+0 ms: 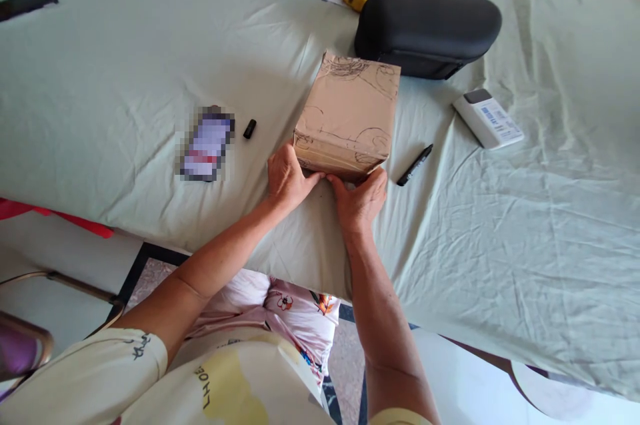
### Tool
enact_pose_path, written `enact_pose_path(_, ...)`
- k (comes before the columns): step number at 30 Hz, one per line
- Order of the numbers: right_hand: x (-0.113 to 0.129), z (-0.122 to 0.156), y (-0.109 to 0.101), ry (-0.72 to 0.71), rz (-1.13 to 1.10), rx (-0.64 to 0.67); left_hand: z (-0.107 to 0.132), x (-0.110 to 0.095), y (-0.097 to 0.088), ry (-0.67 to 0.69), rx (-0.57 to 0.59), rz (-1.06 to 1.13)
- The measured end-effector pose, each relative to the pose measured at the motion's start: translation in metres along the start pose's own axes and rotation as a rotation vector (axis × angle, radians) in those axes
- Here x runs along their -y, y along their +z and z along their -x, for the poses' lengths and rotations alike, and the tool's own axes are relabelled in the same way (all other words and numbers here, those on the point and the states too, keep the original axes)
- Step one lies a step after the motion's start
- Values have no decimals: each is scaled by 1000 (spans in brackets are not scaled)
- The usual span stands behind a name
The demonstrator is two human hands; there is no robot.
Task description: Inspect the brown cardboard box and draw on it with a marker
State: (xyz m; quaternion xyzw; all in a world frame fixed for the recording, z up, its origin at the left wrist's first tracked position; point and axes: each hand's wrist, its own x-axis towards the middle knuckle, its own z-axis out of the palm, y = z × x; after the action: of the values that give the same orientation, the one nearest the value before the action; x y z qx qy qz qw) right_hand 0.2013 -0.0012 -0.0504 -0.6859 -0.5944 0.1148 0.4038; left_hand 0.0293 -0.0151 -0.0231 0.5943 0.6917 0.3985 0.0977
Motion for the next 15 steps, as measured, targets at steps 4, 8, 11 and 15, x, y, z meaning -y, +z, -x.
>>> enact_pose_path(4,5,-1,-6,-35,-75,-16,-3,1,-4,-30,6,23)
enact_pose_path(8,11,-2,-12,-84,-151,42,-7,1,-12,-76,12,0)
enact_pose_path(11,13,-3,-16,-94,-159,66,-10,3,-16,-79,17,2)
enact_pose_path(15,14,-1,-18,-101,-142,66,-11,4,-18,-62,40,-15)
